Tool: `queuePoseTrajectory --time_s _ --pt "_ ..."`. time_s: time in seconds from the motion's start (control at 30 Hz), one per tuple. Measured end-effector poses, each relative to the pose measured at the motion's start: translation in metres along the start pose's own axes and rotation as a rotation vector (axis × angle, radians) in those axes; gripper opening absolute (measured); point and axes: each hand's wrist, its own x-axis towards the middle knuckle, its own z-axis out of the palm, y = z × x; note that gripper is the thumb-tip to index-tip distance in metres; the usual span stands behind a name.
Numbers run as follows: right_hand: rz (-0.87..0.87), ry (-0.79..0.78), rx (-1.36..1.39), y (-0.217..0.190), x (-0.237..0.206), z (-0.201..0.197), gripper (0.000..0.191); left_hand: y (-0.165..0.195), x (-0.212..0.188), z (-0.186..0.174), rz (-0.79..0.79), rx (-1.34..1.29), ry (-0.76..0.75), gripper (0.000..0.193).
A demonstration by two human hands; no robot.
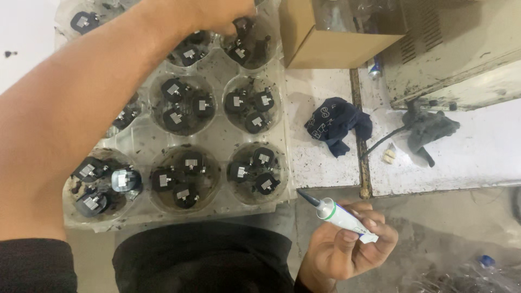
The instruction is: The person picks small black plug-like components one at a time from a plastic tray and squeezes adhesive from a tube onto each one, then places the treated component back into the tray. They occasionally wipe the tube nozzle with a dark cloth and reach for the next component.
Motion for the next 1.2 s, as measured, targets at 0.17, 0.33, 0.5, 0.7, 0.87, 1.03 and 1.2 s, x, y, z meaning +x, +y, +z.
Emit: queuePoseTrajectory --time_s 0.17,0.33,0.5,0.7,0.87,1.03,1.2 --pt "0.041 0.012 0.017 0.002 -0.002 0.0 0.026 0.006 0.005 0.002 -0.035 0.044 -0.079 0.031" --pt "0.035 0.004 0.045 0.006 -0.001 0.0 0.026 0.009 -0.002 -0.005 -0.184 -0.138 -0.005 0.043" --pt "0.054 -0.016 0.089 0.008 -0.002 -0.001 0.026 0.039 0.018 -0.007 -0.182 -0.151 0.145 0.028" --pt "0.066 -0.018 0.104 0.008 -0.003 -0.003 0.02 0.073 0.051 -0.019 -0.163 -0.017 -0.084 0.021" --pt "0.15 -0.005 0.167 0.005 -0.002 0.002 0.019 0.079 0.052 -0.039 -0.126 -0.076 -0.028 0.034" --pt "0.354 0.045 0.352 0.003 0.008 0.007 0.023 0.083 0.007 -0.075 -0.003 -0.602 0.566 0.064" --pt "0.507 0.008 0.463 0.006 0.015 0.006 0.025 0.124 -0.074 -0.11 -0.437 -1.633 0.398 0.045"
